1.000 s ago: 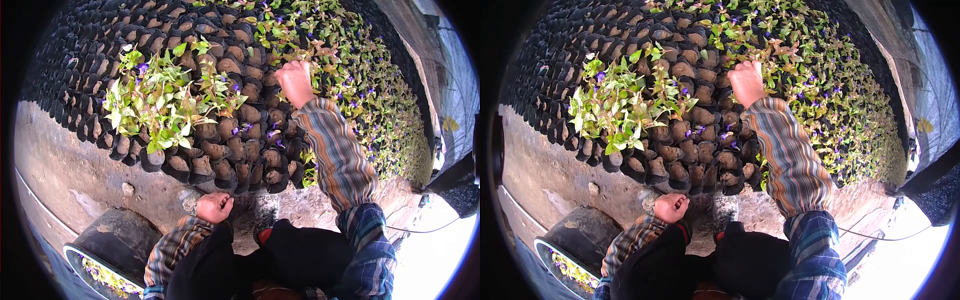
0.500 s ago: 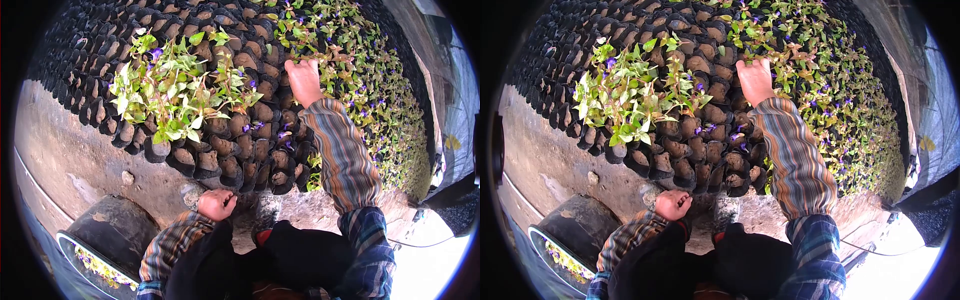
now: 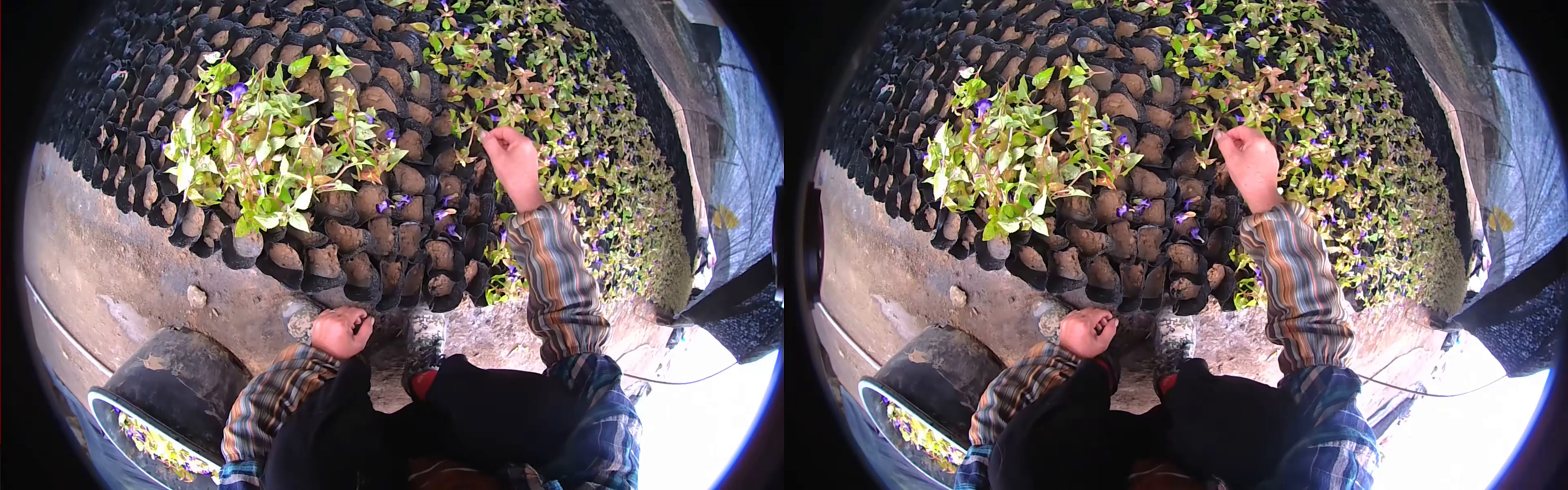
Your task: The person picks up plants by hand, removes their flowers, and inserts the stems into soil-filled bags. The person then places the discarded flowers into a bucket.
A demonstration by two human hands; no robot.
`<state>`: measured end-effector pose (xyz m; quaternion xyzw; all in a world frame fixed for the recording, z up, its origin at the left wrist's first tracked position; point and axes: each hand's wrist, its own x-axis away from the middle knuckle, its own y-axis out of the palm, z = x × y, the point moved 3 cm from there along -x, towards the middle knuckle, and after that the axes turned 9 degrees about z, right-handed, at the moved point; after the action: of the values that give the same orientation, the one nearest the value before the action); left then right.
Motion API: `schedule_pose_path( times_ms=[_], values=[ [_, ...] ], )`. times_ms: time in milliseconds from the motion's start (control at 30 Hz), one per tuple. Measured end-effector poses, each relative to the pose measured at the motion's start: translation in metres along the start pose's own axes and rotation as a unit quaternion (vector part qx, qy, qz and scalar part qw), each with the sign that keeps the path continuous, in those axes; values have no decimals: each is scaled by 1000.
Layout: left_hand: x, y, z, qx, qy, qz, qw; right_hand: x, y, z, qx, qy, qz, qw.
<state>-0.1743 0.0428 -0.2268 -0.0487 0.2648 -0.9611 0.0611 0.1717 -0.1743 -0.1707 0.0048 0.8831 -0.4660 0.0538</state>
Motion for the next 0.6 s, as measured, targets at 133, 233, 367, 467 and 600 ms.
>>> schedule_pose_path(
  times_ms=[133,233,367,467,600],
  values=[
    [1,1,0,-5,-7,1,1000,11,14,-9,179,39,-29,983],
    [2,0,-1,-4,-12,1,1000,8,28,0,97,83,-6,992],
    [1,1,-1,-11,-7,-5,1000,2,36,18,-7,128,66,990],
    [2,3,-1,-10,-16,-10,1000,2,36,16,-7,112,97,989],
    [1,1,0,-6,-25,-8,1000,-1,37,12,-125,60,176,975]
  ],
)
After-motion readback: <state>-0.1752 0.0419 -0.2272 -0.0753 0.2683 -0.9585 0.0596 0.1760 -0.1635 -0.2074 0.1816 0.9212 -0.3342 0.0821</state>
